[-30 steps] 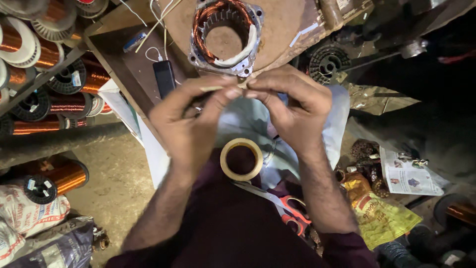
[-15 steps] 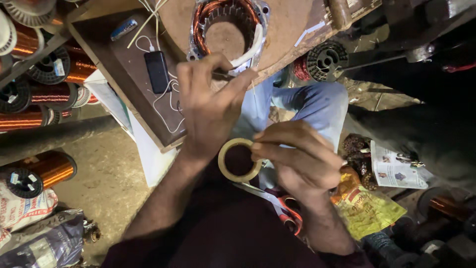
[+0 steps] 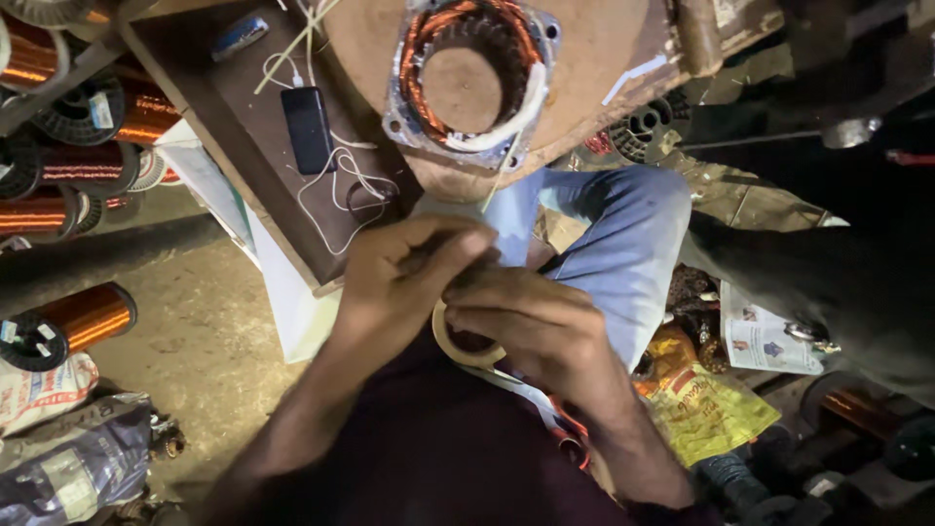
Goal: The person sits on the floor and works on a motor stator, using scissors to cut a green strip and applying it to the copper windings. They then use masking tape to secure the windings and a wooden stick to adjust the components.
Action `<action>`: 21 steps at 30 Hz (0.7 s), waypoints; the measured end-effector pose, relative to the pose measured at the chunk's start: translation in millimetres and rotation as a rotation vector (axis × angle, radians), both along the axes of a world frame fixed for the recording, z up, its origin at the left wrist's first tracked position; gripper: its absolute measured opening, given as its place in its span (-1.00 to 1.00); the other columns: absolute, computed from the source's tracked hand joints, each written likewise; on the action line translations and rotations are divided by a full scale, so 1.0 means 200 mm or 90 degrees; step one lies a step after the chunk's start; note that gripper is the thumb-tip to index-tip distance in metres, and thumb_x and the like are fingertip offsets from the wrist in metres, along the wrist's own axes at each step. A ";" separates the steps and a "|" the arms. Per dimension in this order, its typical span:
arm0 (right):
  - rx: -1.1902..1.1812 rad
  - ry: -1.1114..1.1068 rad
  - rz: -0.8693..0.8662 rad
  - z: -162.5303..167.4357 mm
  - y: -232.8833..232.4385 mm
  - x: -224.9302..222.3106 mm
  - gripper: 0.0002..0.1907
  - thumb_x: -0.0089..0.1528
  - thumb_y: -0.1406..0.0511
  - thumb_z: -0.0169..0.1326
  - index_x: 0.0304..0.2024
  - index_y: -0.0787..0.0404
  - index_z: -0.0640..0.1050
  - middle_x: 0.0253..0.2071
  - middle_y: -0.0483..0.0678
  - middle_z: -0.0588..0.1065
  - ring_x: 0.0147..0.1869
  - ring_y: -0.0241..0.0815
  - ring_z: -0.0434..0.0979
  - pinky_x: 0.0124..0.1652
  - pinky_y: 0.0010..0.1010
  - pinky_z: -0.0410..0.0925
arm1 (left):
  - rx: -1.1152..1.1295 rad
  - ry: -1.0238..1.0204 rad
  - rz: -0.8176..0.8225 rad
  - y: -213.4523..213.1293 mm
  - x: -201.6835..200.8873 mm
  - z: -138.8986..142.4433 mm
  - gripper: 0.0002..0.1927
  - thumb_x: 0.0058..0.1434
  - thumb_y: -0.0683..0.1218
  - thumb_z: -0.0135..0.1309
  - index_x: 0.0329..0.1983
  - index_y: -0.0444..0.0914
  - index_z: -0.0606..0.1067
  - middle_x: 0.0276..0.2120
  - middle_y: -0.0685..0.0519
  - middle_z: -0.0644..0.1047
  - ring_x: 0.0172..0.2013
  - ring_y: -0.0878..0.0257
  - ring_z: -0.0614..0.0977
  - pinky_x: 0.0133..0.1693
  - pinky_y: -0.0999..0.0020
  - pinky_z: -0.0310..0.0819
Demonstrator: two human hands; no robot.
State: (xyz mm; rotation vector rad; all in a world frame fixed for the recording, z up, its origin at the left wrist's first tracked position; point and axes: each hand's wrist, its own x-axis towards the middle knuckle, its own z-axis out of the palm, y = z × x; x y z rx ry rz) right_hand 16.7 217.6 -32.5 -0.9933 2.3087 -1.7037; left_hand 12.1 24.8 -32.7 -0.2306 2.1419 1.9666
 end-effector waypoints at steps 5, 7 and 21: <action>0.014 0.104 -0.149 -0.07 0.02 -0.23 -0.79 0.25 0.59 0.10 -0.13 0.30 0.62 0.03 0.03 0.60 0.08 -0.07 0.66 0.03 -0.31 0.51 | -0.102 0.073 0.042 -0.05 -0.06 -0.02 -0.80 0.39 -0.17 0.14 0.04 -0.30 0.60 -0.18 -0.01 0.71 -0.23 0.35 0.73 -0.19 0.46 0.60; 0.107 0.217 -0.215 -0.08 0.05 -0.38 -0.81 0.20 0.49 0.25 -0.12 0.33 0.62 0.02 0.05 0.57 0.09 -0.04 0.57 0.05 -0.25 0.46 | -0.186 0.095 0.019 -0.07 -0.09 0.00 -0.80 0.35 -0.19 0.19 0.01 -0.30 0.62 -0.22 -0.05 0.72 -0.35 0.29 0.70 -0.30 0.42 0.54; 0.255 0.393 -0.060 -0.14 0.03 -0.65 -0.65 0.15 0.46 0.41 -0.03 0.27 0.64 0.07 -0.05 0.56 0.25 0.03 0.41 0.18 -0.20 0.37 | -0.373 0.448 0.074 -0.33 -0.22 -0.12 -0.73 0.35 -0.42 0.10 -0.06 -0.24 0.66 -0.27 0.06 0.70 -0.46 0.40 0.60 -0.46 0.47 0.40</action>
